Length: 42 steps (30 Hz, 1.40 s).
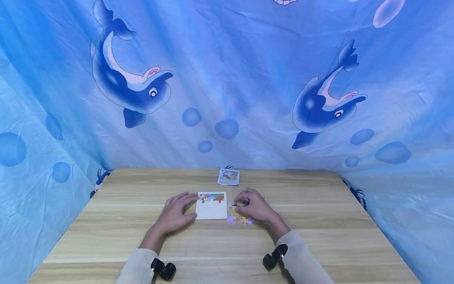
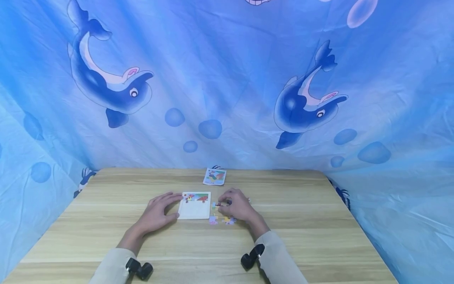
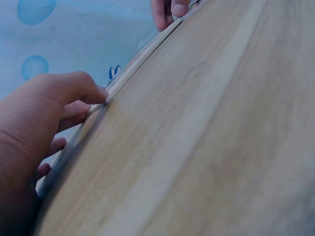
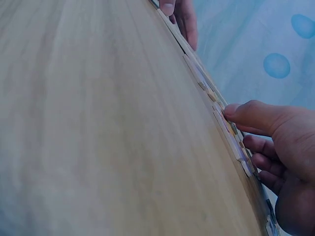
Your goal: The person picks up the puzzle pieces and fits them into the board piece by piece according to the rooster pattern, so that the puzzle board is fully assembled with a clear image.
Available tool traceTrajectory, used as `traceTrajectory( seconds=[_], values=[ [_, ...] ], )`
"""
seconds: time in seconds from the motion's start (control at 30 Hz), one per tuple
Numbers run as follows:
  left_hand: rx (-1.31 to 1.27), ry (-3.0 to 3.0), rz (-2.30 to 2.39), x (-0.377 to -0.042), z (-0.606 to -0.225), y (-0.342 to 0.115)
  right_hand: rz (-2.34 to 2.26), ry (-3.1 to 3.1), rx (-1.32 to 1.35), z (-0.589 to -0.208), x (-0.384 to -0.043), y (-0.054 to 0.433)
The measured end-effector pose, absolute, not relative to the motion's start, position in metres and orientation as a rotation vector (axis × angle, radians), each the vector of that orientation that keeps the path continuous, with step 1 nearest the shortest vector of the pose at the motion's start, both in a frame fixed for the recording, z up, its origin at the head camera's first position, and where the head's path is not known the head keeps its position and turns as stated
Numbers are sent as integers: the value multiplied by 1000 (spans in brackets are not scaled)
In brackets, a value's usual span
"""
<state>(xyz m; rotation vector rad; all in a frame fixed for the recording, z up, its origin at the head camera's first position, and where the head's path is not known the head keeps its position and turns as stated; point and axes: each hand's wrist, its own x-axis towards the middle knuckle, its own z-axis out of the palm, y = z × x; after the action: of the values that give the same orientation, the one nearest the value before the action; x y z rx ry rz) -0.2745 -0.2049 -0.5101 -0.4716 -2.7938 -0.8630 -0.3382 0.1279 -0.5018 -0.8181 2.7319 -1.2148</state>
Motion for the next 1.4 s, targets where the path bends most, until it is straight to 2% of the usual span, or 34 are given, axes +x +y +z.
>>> traceTrajectory(
  seconds=[0.8, 1.4],
  values=[
    [-473, -2801, -853, -275, -509, -205, -1221, 2784, -823, -501, -337, 127],
    [-473, -2800, -869, -274, -509, -205, -1209, 2738, -989, -496, -345, 81]
  ],
)
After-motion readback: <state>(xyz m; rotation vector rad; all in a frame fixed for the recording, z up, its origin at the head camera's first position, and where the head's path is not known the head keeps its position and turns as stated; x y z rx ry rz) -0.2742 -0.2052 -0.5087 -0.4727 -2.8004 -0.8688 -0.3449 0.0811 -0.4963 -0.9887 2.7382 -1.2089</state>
